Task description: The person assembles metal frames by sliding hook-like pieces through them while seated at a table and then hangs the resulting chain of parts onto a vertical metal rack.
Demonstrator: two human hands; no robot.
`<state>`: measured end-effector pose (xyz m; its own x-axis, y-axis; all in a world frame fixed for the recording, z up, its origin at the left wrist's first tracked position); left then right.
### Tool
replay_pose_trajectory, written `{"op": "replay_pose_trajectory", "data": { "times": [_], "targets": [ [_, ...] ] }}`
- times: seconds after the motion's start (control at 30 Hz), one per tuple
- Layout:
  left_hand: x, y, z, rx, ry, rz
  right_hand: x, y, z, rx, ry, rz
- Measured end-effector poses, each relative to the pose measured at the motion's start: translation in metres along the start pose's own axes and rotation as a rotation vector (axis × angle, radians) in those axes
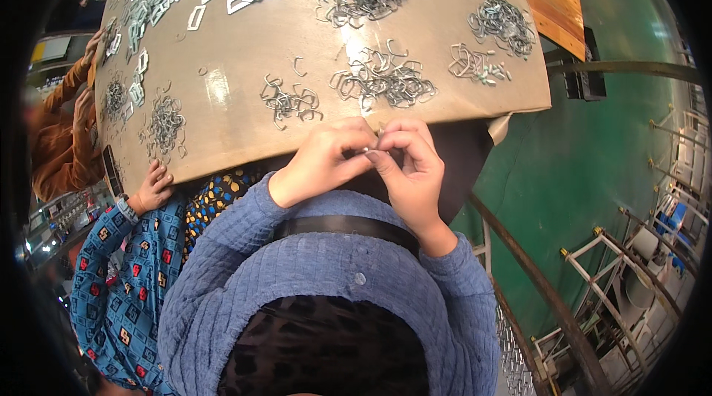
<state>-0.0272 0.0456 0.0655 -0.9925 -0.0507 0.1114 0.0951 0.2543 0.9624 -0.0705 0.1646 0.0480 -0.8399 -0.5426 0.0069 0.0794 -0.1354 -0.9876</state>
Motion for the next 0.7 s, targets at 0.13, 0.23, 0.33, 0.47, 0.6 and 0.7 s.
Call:
{"op": "replay_pose_trajectory", "data": {
  "times": [0.13,0.23,0.33,0.47,0.6,0.7],
  "targets": [
    [-0.002,-0.001,-0.004,0.044,-0.143,-0.037,0.002,-0.018,0.005,-0.363,0.02,-0.265],
    [0.01,0.009,-0.027,0.004,-0.348,0.014,-0.004,-0.031,0.012,-0.485,-0.048,-0.467],
    [0.045,-0.031,-0.116,0.286,-0.058,-0.203,-0.008,-0.034,0.014,-0.493,-0.064,-0.469],
    [0.089,-0.088,-0.245,0.858,0.568,-0.046,-0.01,-0.027,0.012,-0.506,-0.084,-0.434],
    [0.117,-0.112,-0.246,1.178,0.566,-0.21,-0.009,-0.027,0.006,-0.549,-0.055,-0.429],
    [0.117,-0.108,-0.249,1.109,0.532,-0.271,-0.008,-0.029,0.006,-0.544,-0.043,-0.407]
  ]
}}
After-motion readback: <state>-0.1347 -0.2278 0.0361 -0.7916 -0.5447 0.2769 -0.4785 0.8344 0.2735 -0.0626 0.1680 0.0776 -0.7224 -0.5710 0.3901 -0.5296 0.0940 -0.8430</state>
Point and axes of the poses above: each hand's wrist, its own x-axis towards the middle knuckle, its own z-axis out of the palm, y = z × x, the point moved 7 cm from there along x, towards the middle knuckle, and after that the axes turned 6 degrees about -x, right-handed, at the moved point
